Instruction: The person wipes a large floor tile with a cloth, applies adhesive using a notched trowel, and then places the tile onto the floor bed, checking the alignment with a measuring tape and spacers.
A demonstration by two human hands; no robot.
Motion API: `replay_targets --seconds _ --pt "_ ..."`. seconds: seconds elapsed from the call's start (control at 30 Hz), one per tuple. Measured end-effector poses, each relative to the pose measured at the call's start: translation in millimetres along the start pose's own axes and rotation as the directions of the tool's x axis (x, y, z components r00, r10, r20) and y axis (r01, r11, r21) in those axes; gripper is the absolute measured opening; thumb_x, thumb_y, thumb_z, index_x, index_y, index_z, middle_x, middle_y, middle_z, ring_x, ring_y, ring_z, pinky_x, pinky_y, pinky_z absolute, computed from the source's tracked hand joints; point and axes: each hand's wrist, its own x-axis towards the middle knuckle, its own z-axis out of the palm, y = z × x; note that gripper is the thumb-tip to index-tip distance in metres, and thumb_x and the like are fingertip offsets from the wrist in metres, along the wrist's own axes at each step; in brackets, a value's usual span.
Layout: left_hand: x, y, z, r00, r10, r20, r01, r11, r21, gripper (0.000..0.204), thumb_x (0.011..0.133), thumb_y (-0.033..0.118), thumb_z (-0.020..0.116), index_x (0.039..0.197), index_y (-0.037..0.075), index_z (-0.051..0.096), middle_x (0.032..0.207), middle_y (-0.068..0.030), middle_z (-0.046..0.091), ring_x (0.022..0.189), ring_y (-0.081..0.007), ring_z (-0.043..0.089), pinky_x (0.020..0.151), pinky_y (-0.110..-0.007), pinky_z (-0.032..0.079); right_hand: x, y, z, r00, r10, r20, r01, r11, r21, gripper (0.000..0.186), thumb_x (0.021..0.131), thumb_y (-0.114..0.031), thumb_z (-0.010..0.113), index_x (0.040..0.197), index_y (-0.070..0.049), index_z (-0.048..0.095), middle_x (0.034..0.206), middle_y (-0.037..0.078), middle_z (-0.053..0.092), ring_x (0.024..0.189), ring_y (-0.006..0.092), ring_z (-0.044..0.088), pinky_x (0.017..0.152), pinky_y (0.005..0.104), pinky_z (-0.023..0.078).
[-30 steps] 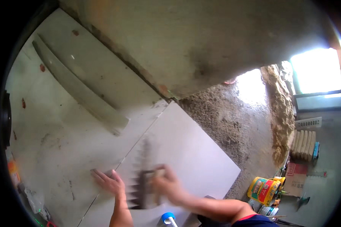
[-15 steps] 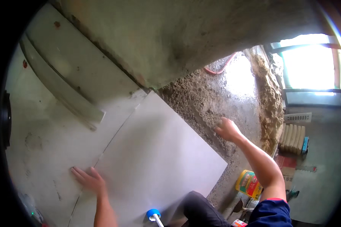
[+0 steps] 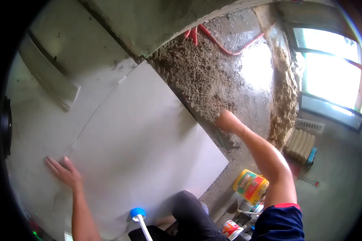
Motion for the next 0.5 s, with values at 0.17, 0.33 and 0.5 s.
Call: replay_targets --seconds 0.17,0.33,0.5 --pt "-0.2 -2.6 -2.9 1.0 0.003 0.006 -0.003 1.0 0.01 0.07 0.097 0.047 0.043 0.147 0.0 0.03 0.152 -0.0198 0.029 0.141 -0.0343 0.029 0.114 -0.045 0.022 -4.3 38.4 48.4 0.981 0.193 0.038 -0.186 0.85 0.493 0.013 0.082 -0.012 0.063 0.088 -0.001 0.065 0.08 0.012 0.064 0.068 0.0209 0.062 0.059 0.0367 0.049" --pt "-4.5 -4.3 -3.8 0.999 -0.024 0.029 0.023 0.999 0.042 0.069 0.097 0.047 0.043 0.147 0.002 0.03 0.152 -0.0179 0.03 0.14 -0.0335 0.03 0.113 -0.046 0.023 -26.7 83.2 60.7 0.874 0.46 0.156 -0.313 0.287 0.905 0.009 0.082 -0.006 0.06 0.087 -0.004 0.067 0.082 0.01 0.065 0.064 0.0151 0.06 0.054 0.032 0.048" --pt "-8.4 -3.0 7.9 0.999 -0.036 0.014 0.035 0.998 0.055 0.07 0.097 0.049 0.042 0.148 0.002 0.029 0.152 -0.0174 0.03 0.14 -0.0329 0.03 0.113 -0.045 0.023 -57.1 116.4 63.0 0.913 0.405 0.058 -0.245 0.427 0.871 0.013 0.079 -0.008 0.06 0.089 0.0 0.063 0.069 0.01 0.062 0.059 0.0163 0.059 0.053 0.0337 0.049"
